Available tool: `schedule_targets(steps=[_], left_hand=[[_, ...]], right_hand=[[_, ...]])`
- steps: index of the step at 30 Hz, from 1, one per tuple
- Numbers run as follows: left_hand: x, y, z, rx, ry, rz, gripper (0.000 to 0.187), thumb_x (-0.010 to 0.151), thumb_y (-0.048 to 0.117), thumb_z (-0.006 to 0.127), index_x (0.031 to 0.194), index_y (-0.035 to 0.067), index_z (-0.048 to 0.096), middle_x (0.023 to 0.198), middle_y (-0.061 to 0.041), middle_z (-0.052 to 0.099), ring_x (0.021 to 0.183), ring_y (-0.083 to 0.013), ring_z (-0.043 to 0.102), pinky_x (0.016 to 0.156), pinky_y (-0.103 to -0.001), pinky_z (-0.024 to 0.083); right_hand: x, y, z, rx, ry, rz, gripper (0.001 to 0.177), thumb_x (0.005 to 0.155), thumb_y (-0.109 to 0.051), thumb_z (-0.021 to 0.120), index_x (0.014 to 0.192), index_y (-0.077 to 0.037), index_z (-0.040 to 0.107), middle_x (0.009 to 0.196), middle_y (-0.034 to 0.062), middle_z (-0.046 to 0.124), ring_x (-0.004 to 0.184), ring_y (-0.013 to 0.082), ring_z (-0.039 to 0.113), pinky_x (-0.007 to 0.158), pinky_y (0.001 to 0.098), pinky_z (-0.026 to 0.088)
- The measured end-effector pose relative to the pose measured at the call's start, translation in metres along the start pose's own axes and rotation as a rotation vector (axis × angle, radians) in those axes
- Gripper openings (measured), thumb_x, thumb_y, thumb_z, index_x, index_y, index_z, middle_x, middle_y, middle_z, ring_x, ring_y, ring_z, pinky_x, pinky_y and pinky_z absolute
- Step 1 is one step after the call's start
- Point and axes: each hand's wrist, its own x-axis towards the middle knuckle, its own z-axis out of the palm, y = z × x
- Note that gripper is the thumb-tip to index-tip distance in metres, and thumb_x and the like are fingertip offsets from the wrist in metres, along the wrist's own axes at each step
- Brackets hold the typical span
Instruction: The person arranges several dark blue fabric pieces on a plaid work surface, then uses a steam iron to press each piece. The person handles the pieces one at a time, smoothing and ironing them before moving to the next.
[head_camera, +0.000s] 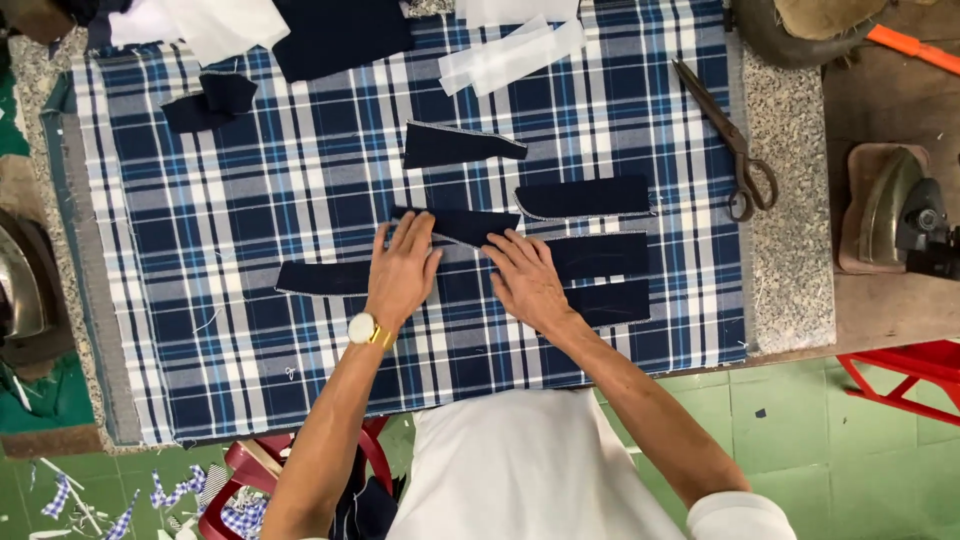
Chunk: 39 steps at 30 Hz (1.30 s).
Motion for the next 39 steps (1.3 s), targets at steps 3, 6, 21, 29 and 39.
schedule_targets(steps=[3,6,21,29,39], left_hand=[[-0.016,0.003,-0.006,0.049,0.006,-0.04,0.044,0.105,0.03,0.057,0.141,0.007,0.055,0.135,-0.014,0.066,0.132,-0.0293,0.058,0.115,-0.053,0.032],[-0.017,-0.002,-0.007,0.102,0.025,-0.073,0.046,0.106,0.037,0.056,0.14,0.007,0.056,0.132,-0.012,0.068,0.129,-0.0266,0.06,0.115,-0.053,0.03],[0.086,-0.022,0.026,-0.031,0.055,0.009,0.052,0.106,0.027,0.054,0.147,-0.004,0.047,0.142,-0.024,0.061,0.138,-0.0352,0.052,0.12,-0.055,0.016],[0.02,-0.034,0.004,0.001,-0.014,-0.01,0.052,0.112,0.031,0.043,0.153,-0.001,0.042,0.147,-0.019,0.058,0.144,-0.0279,0.046,0.124,-0.052,0.013],[-0.015,0.001,-0.001,0.015,-0.134,-0.029,0.057,0.109,0.037,0.039,0.156,0.005,0.04,0.154,-0.018,0.051,0.149,-0.0276,0.038,0.126,-0.052,0.009]], right_hand=[[0.008,0.008,0.0,-0.017,-0.008,-0.007,0.041,0.096,-0.019,0.06,0.137,-0.014,0.061,0.141,0.0107,0.061,0.14,0.0293,0.047,0.114,0.0474,0.033],[0.026,0.017,-0.007,0.013,-0.01,0.007,0.043,0.096,-0.02,0.061,0.138,-0.014,0.06,0.143,0.015,0.058,0.14,0.0359,0.046,0.111,0.053,0.034],[0.097,0.059,0.008,-0.146,-0.052,0.079,0.046,0.1,-0.018,0.053,0.145,-0.013,0.053,0.154,0.0189,0.045,0.145,0.0352,0.037,0.115,0.0499,0.026],[0.072,0.029,0.017,-0.128,-0.135,-0.005,0.049,0.102,-0.023,0.045,0.15,-0.016,0.047,0.152,0.0166,0.05,0.148,0.0364,0.034,0.117,0.0567,0.015],[0.032,0.002,0.002,-0.108,-0.06,0.025,0.046,0.099,-0.023,0.056,0.144,-0.012,0.055,0.154,0.0179,0.049,0.149,0.0372,0.031,0.117,0.0569,0.019]])
